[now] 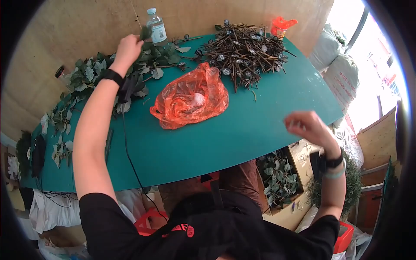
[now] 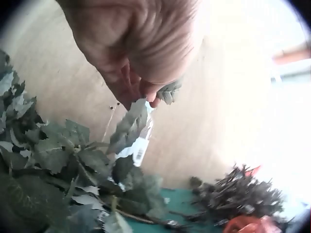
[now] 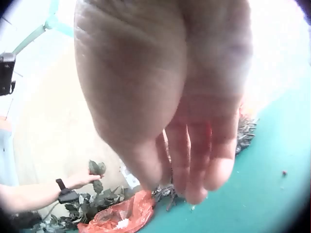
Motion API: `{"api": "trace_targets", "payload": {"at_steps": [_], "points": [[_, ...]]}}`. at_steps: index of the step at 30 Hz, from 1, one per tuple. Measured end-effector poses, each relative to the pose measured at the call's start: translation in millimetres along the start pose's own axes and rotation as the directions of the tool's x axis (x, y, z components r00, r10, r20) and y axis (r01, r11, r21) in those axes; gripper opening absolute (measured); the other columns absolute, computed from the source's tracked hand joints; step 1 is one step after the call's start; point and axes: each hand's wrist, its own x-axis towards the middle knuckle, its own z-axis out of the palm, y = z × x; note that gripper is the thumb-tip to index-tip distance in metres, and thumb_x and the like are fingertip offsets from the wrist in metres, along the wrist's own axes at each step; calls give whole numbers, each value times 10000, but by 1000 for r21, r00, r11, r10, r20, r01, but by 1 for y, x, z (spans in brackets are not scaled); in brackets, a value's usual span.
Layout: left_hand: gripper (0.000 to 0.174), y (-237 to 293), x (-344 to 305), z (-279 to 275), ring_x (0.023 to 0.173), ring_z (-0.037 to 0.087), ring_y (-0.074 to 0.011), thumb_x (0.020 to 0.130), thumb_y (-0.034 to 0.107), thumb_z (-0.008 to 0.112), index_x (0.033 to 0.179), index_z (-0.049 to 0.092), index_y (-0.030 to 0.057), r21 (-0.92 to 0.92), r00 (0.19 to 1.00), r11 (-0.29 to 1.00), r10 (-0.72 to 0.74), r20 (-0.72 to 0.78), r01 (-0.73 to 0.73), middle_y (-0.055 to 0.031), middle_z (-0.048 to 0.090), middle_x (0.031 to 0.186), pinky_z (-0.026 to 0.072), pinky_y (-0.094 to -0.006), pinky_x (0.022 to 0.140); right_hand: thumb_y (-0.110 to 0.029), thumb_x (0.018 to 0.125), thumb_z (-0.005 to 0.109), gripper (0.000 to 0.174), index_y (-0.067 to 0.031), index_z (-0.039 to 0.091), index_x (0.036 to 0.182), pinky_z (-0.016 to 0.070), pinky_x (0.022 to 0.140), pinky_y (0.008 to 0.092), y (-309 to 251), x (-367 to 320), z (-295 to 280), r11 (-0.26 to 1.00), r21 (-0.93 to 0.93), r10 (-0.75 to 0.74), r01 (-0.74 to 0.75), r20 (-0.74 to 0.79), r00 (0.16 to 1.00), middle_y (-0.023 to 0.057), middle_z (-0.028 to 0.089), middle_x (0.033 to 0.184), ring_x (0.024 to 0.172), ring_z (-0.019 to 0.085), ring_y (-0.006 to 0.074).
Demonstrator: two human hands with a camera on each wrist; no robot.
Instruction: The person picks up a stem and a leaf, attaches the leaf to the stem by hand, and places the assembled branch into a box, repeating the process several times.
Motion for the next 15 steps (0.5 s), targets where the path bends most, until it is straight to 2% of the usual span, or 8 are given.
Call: {"api": "trace_targets", "payload": {"at_steps": [2, 3, 4, 5, 9, 12, 13, 15], "points": [[171, -1, -3, -17, 824, 645, -277, 818, 76, 573, 955, 670, 44, -75, 998, 997, -31, -61, 26, -144, 675, 910, 509, -365, 700, -110, 839, 600, 121, -9, 615, 903, 438, 552, 244, 0, 43, -10, 991, -81, -114, 105, -118, 986, 37, 600, 675, 609, 564, 95], [192, 2, -13, -25, 792, 634, -215, 832, 87, 586, 1005, 651, 34, -429, 992, 897, -128, -12, 111, -98, 685, 921, 504, -332, 697, -118, 836, 598, 128, -3, 614, 891, 443, 558, 262, 4, 68, -12, 984, -116, -154, 134, -186, 970, 59, 600, 680, 605, 565, 117], [224, 6, -25, -36, 761, 624, -153, 846, 98, 600, 1056, 632, 25, -719, 978, 669, -199, 68, 186, -52, 694, 933, 499, -300, 694, -126, 833, 596, 137, 3, 612, 878, 449, 563, 281, 10, 95, -14, 975, -153, -196, 161, -252, 948, 81, 601, 686, 600, 566, 138], [232, 23, -40, -53, 755, 595, -114, 854, 104, 608, 1071, 619, 23, -782, 965, 578, -239, 112, 233, -22, 681, 919, 487, -275, 685, -125, 829, 590, 136, 0, 613, 875, 458, 578, 308, 15, 120, -15, 953, -222, -268, 205, -307, 913, 100, 606, 695, 609, 576, 178], [225, 81, -115, -90, 746, 583, -90, 834, 102, 654, 1044, 618, 32, -864, 923, 366, -298, 244, 346, -18, 644, 861, 463, -243, 649, -169, 800, 600, 168, -17, 626, 868, 493, 643, 393, 35, 202, -14, 916, -370, -312, 152, -422, 851, 168, 629, 759, 699, 621, 305], [241, 112, -167, -90, 753, 612, -103, 803, 100, 700, 1008, 630, -8, -914, 871, 116, -370, 323, 388, -42, 656, 834, 461, -237, 638, -234, 782, 624, 217, -36, 641, 868, 511, 680, 424, 40, 243, -2, 786, -581, -118, -212, -478, 870, 184, 648, 827, 796, 637, 341], [241, 115, -177, -87, 753, 612, -103, 803, 100, 700, 1008, 630, -8, -914, 860, 115, -400, 316, 389, -42, 656, 834, 461, -237, 638, -234, 782, 624, 217, -36, 641, 868, 511, 680, 424, 35, 248, 0, 787, -590, -141, -182, -458, 878, 184, 648, 827, 796, 637, 341], [238, 117, -200, -79, 772, 629, -125, 802, 35, 690, 1019, 607, -17, -877, 795, -98, -385, 469, 470, -66, 658, 870, 458, -213, 635, -288, 778, 634, 258, -47, 649, 868, 519, 712, 449, 31, 249, 2, 731, -612, 11, -300, -430, 903, 195, 651, 861, 850, 636, 359]]}}
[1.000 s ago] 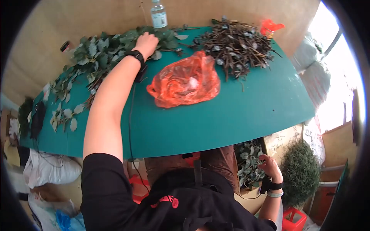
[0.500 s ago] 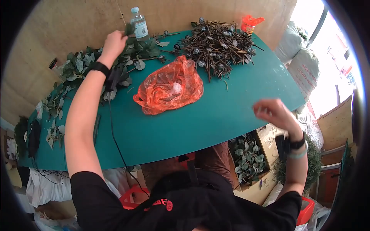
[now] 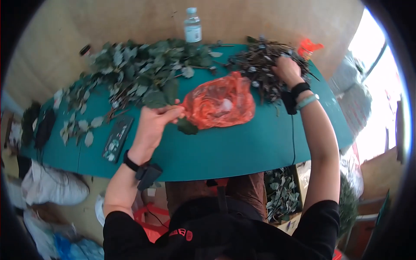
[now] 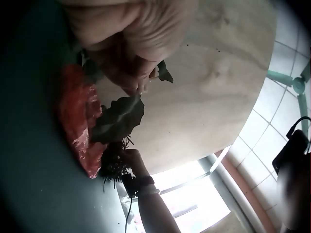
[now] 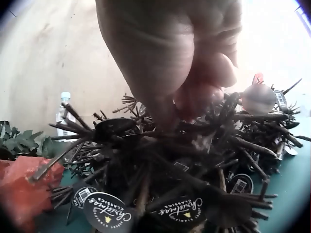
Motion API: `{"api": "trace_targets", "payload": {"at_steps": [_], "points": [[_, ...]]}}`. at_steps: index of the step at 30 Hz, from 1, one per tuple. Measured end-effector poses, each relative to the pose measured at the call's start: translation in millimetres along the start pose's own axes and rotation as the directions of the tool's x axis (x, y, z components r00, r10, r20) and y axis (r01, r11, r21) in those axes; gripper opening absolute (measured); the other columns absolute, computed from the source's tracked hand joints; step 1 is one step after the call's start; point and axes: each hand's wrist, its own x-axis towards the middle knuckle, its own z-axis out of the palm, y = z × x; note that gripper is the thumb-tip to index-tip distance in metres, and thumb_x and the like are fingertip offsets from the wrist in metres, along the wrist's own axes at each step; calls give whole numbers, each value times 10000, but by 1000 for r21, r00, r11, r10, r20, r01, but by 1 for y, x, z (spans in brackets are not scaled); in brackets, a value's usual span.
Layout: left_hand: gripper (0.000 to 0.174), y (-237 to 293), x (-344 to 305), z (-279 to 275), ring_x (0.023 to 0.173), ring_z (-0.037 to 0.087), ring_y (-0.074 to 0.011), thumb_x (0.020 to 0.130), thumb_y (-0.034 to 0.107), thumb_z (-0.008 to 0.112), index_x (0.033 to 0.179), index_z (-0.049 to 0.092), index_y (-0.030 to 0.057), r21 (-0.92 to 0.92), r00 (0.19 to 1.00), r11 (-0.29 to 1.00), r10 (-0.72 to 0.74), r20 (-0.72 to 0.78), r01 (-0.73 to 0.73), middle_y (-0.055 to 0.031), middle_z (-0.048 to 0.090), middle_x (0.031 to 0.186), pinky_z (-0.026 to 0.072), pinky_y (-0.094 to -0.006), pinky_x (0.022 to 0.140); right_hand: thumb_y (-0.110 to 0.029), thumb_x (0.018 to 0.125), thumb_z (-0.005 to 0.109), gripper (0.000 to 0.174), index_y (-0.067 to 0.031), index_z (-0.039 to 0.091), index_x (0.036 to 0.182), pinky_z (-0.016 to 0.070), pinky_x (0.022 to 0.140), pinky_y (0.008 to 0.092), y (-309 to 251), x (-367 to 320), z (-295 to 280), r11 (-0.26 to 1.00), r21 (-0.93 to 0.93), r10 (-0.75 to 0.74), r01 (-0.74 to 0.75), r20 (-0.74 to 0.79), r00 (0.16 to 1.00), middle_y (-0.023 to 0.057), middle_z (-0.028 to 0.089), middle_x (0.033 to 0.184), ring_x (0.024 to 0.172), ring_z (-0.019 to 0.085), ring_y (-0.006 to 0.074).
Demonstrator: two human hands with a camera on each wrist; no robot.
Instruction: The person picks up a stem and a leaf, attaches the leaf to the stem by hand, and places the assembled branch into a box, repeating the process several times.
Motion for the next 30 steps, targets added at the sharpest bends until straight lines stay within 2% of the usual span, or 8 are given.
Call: {"api": "trace_targets", "payload": {"at_steps": [2, 8, 12, 17, 19, 24, 28, 30], "points": [[194, -13, -2, -7, 771, 632, -124, 812, 42, 685, 985, 626, -25, -39, 998, 998, -51, -39, 50, -69, 662, 878, 461, -205, 641, -294, 812, 617, 287, -24, 649, 901, 529, 745, 454, 10, 11, 8, 998, -68, 22, -18, 62, 998, 182, 662, 934, 878, 641, 362], [138, -18, 7, -15, 778, 633, -114, 828, 81, 684, 900, 668, -36, -199, 984, 972, -148, -102, 125, -69, 668, 902, 469, -201, 673, -345, 844, 546, 326, -41, 657, 880, 503, 734, 489, 31, 4, -16, 990, -35, 127, -133, -141, 982, 211, 653, 873, 841, 635, 388], [142, -19, 6, -19, 789, 635, -108, 833, 111, 687, 906, 670, -10, -157, 991, 982, -118, -69, 106, -54, 668, 889, 472, -207, 699, -406, 857, 530, 373, -60, 663, 900, 484, 708, 466, 40, -12, -46, 983, 5, 174, -181, -307, 936, 197, 650, 820, 802, 630, 388], [146, -23, 7, -22, 802, 636, -103, 837, 145, 689, 903, 670, 16, -68, 994, 992, -108, -27, 106, -49, 666, 872, 458, -205, 695, -417, 867, 539, 393, -46, 661, 918, 476, 679, 422, 65, -20, -58, 982, 143, 166, -122, -354, 920, 187, 645, 789, 730, 630, 359], [144, -24, 8, -21, 799, 635, -104, 842, 150, 681, 912, 668, 24, -13, 999, 999, -43, -8, 43, -53, 665, 865, 451, -201, 691, -388, 880, 547, 366, -44, 661, 932, 471, 654, 379, 68, -23, -55, 971, 212, 195, -114, -416, 888, 157, 648, 760, 678, 624, 287], [144, -18, 4, -19, 791, 633, -107, 848, 132, 668, 911, 652, 4, 44, 999, 998, -46, 5, 46, -63, 665, 876, 443, -203, 685, -300, 906, 559, 271, -61, 664, 981, 458, 602, 291, 71, -27, -50, 932, 361, 217, -6, -547, 808, 77, 648, 732, 619, 584, 135], [124, -18, 6, -17, 802, 633, -113, 855, 110, 651, 899, 631, -5, 59, 998, 997, -60, 24, 58, -70, 665, 891, 439, -208, 679, -251, 910, 566, 229, -62, 661, 997, 434, 568, 235, 71, -32, -53, 925, 372, 155, 80, -560, 814, 26, 635, 726, 608, 548, 75], [120, -21, 7, -18, 820, 639, -133, 848, 72, 646, 904, 617, -30, 25, 998, 997, -66, 2, 66, -99, 668, 897, 471, -222, 711, -240, 912, 571, 219, -46, 655, 971, 427, 561, 226, 59, -39, -61, 896, 442, 224, 47, -540, 811, 22, 631, 736, 612, 549, 75]]}}
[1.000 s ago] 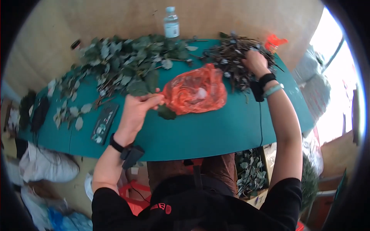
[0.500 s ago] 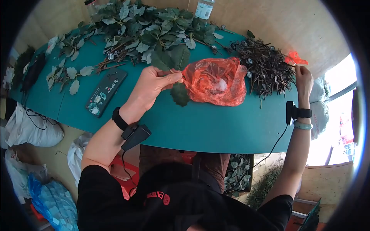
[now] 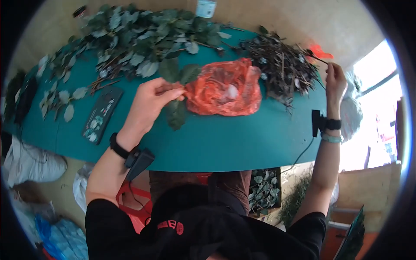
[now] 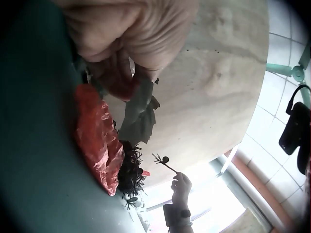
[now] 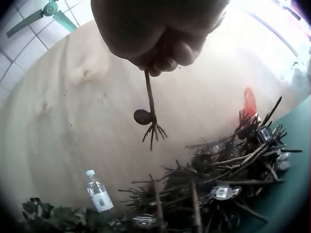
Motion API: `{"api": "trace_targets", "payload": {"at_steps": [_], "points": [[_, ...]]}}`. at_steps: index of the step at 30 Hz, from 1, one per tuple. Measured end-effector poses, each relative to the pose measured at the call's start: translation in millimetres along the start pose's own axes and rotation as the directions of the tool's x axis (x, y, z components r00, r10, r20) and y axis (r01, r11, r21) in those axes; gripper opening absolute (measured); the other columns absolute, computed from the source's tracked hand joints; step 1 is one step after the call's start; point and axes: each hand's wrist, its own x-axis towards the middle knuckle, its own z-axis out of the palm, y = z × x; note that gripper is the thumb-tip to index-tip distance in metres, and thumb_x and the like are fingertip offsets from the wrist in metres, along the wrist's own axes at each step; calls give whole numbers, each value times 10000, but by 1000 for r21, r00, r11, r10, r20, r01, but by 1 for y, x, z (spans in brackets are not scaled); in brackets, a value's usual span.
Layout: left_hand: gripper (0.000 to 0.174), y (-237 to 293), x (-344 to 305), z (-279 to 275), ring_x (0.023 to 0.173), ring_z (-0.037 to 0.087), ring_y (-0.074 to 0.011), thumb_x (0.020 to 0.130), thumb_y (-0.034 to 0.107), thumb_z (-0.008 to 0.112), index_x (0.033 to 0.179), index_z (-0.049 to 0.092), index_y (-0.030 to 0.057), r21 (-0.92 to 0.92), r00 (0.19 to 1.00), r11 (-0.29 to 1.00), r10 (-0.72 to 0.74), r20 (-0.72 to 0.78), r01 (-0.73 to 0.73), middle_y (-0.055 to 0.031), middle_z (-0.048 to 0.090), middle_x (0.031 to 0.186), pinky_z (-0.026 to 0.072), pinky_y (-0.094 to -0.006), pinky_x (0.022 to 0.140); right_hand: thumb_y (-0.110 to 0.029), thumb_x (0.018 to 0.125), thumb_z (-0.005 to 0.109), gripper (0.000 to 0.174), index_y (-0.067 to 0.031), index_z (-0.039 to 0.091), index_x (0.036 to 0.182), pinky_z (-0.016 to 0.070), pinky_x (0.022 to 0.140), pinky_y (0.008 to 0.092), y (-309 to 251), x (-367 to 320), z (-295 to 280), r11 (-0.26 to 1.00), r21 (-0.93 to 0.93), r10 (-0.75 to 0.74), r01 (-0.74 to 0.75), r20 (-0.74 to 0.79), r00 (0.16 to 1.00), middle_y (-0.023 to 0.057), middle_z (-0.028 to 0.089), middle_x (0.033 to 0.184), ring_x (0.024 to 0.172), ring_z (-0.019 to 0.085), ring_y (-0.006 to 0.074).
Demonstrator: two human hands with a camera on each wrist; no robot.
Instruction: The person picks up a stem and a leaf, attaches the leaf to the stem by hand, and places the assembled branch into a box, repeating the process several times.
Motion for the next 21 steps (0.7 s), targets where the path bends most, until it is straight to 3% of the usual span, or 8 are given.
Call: {"api": "trace_targets", "payload": {"at_steps": [2, 5, 10, 14, 17, 18, 20, 21], "points": [[116, -3, 1, -1, 807, 636, -129, 845, 71, 650, 900, 618, -25, -22, 999, 999, 37, 39, -37, -95, 669, 893, 469, -221, 705, -229, 914, 575, 213, -31, 649, 945, 421, 554, 217, -12, -8, -11, 996, 54, 68, -67, -7, 998, 18, 627, 746, 616, 549, 75], [109, -6, 0, 0, 782, 630, -123, 839, 69, 657, 894, 619, -17, -50, 994, 994, 100, 37, -98, -89, 669, 884, 464, -220, 692, -218, 919, 578, 206, -19, 621, 881, 416, 552, 226, -28, -17, -25, 741, 607, 210, -289, 199, 957, 8, 605, 753, 607, 521, 85], [105, -2, -4, 3, 752, 625, -116, 829, 66, 668, 880, 615, -8, -23, 990, 995, 99, 97, -97, -77, 670, 867, 481, -229, 697, -184, 929, 558, 161, -28, 589, 904, 384, 527, 211, -55, -45, -35, 493, 780, 95, -386, 393, 915, 5, 568, 761, 585, 476, 75], [95, 5, -15, 15, 747, 632, -120, 820, 38, 661, 878, 602, -9, -7, 985, 997, 71, 160, -71, -84, 669, 862, 492, -235, 682, -155, 937, 529, 131, -28, 558, 934, 342, 503, 189, -119, -68, -38, 210, 861, 365, -462, 370, 854, 14, 525, 744, 564, 423, 52], [99, 10, -31, 29, 726, 630, -126, 808, 0, 653, 881, 587, -6, 17, 982, 1000, 12, 187, -15, -98, 663, 862, 487, -237, 648, -127, 927, 535, 113, -15, 544, 918, 371, 521, 190, -130, -87, -41, 109, 798, 47, -593, 592, 805, 23, 552, 731, 604, 491, 78], [103, 13, -37, 37, 735, 640, -133, 806, -4, 656, 880, 584, -8, -8, 974, 1000, -5, 226, 7, -107, 666, 868, 498, -234, 642, -127, 927, 535, 113, -15, 544, 918, 371, 521, 190, -136, -95, -43, 96, 793, 39, -602, 601, 798, 23, 552, 731, 604, 491, 78], [108, 16, -46, 46, 744, 651, -139, 804, -8, 659, 879, 581, -9, -26, 967, 999, -28, 255, 36, -117, 668, 873, 509, -231, 635, -166, 946, 513, 133, -38, 516, 910, 329, 483, 200, -155, -113, -45, 258, 595, -220, -761, 803, 554, 14, 480, 694, 529, 408, 52], [107, 17, -49, 50, 754, 651, -133, 808, 2, 661, 882, 587, -16, -25, 962, 999, -36, 271, 45, -111, 669, 870, 515, -231, 648, -166, 946, 513, 133, -38, 516, 910, 329, 483, 200, -166, -121, -44, 250, 592, -225, -766, 805, 549, 14, 480, 694, 529, 408, 52]]}}
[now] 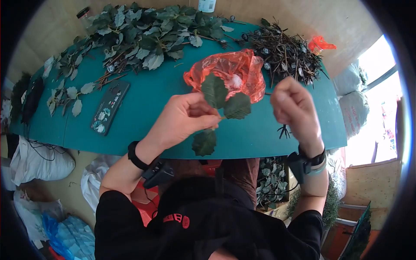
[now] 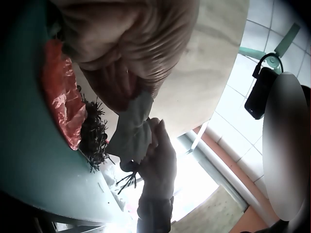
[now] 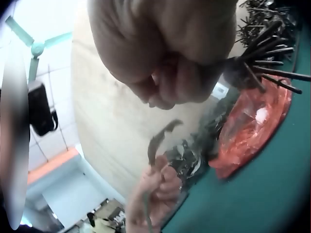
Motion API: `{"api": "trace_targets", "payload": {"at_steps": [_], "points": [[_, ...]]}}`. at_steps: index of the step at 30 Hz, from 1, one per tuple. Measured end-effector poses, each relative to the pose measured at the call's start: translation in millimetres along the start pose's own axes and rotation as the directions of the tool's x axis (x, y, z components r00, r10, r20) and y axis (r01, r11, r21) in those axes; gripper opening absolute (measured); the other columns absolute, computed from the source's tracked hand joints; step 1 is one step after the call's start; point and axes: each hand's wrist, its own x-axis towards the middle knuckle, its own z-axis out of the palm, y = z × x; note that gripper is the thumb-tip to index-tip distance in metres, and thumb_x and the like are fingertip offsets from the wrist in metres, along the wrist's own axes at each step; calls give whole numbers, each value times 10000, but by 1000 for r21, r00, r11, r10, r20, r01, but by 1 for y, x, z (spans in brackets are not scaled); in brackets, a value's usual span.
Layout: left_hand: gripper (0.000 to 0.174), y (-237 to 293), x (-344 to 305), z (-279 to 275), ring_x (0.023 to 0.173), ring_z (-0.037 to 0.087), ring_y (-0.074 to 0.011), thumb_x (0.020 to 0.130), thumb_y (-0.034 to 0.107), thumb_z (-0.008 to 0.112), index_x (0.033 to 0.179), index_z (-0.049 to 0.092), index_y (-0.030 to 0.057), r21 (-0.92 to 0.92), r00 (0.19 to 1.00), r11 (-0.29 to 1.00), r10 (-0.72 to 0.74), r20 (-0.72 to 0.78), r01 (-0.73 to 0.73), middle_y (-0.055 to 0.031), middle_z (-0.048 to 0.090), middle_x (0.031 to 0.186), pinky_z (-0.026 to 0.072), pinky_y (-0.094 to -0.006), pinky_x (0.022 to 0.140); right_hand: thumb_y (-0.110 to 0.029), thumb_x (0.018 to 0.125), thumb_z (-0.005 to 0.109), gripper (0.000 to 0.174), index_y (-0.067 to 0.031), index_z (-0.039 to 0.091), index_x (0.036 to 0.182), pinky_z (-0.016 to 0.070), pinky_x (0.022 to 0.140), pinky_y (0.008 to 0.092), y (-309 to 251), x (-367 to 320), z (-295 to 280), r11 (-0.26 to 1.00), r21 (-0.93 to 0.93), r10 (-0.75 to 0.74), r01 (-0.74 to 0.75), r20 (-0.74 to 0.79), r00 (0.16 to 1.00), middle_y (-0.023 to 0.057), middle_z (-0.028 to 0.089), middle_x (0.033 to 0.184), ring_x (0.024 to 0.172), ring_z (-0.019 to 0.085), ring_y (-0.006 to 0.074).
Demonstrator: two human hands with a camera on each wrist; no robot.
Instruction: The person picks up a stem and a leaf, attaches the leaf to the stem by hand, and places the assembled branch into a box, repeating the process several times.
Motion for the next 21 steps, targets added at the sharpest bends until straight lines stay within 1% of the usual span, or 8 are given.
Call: {"api": "trace_targets", "payload": {"at_steps": [2, 3, 6, 11, 14, 18, 19, 21], "points": [[111, 2, -3, 7, 774, 653, -121, 814, 20, 664, 889, 598, -29, 0, 999, 1000, -17, 42, 17, -98, 670, 862, 527, -229, 674, -198, 939, 538, 161, -41, 526, 905, 298, 467, 198, 6, -2, 23, 928, -372, 5, -3, 6, 1000, -28, 441, 639, 521, 385, 36], [111, 2, -5, 10, 774, 653, -121, 814, 20, 664, 889, 598, -29, 7, 999, 1000, -24, 41, 23, -98, 670, 862, 527, -229, 674, -198, 939, 538, 161, -41, 526, 905, 298, 467, 198, 5, -3, 30, 932, -363, 5, -2, 5, 1000, -28, 441, 639, 521, 385, 36], [109, 5, -8, 15, 776, 651, -119, 821, 27, 664, 884, 600, -34, 50, 999, 999, -22, 44, 20, -94, 670, 865, 526, -229, 678, -211, 921, 576, 176, -41, 538, 892, 269, 465, 188, 0, -6, 42, 760, -645, -3, 78, 116, 993, -64, 413, 604, 536, 373, 12], [94, 0, -13, 17, 772, 654, -126, 832, 27, 660, 882, 606, -32, 40, 997, 999, -15, 69, 12, -92, 668, 868, 524, -224, 680, -202, 902, 609, 181, -39, 544, 857, 271, 470, 187, 7, -8, 36, 802, -598, 79, -16, 79, 994, -60, 463, 604, 538, 391, -2], [93, -16, -12, 20, 767, 655, -137, 843, 38, 656, 908, 609, -9, -94, 970, 969, 218, -111, -229, -97, 667, 883, 528, -236, 688, -181, 900, 609, 170, -45, 539, 826, 274, 468, 189, 16, -13, 28, 897, -429, 155, -104, 85, 984, -48, 512, 598, 536, 410, -4], [106, -31, -11, 36, 772, 656, -156, 850, 60, 653, 937, 608, 20, -311, 933, 894, 244, -263, -322, -104, 664, 902, 532, -255, 696, -170, 909, 589, 171, -57, 530, 795, 264, 452, 181, 31, -19, 34, 944, -295, 171, -145, 65, 983, -33, 544, 602, 509, 395, -1], [106, -32, -12, 37, 772, 656, -156, 850, 60, 653, 937, 608, 20, -308, 933, 896, 244, -263, -321, -104, 664, 902, 532, -255, 696, -170, 909, 589, 171, -57, 530, 795, 264, 452, 181, 34, -19, 35, 945, -293, 170, -143, 66, 983, -33, 544, 602, 509, 395, -1], [126, -35, -12, 40, 778, 655, -159, 848, 77, 659, 952, 605, 31, -486, 956, 852, 57, -287, -196, -110, 661, 907, 531, -258, 701, -187, 915, 580, 192, -60, 532, 779, 264, 444, 187, 40, -20, 36, 954, -204, 234, -221, 44, 971, -44, 545, 588, 504, 376, -3]]}}
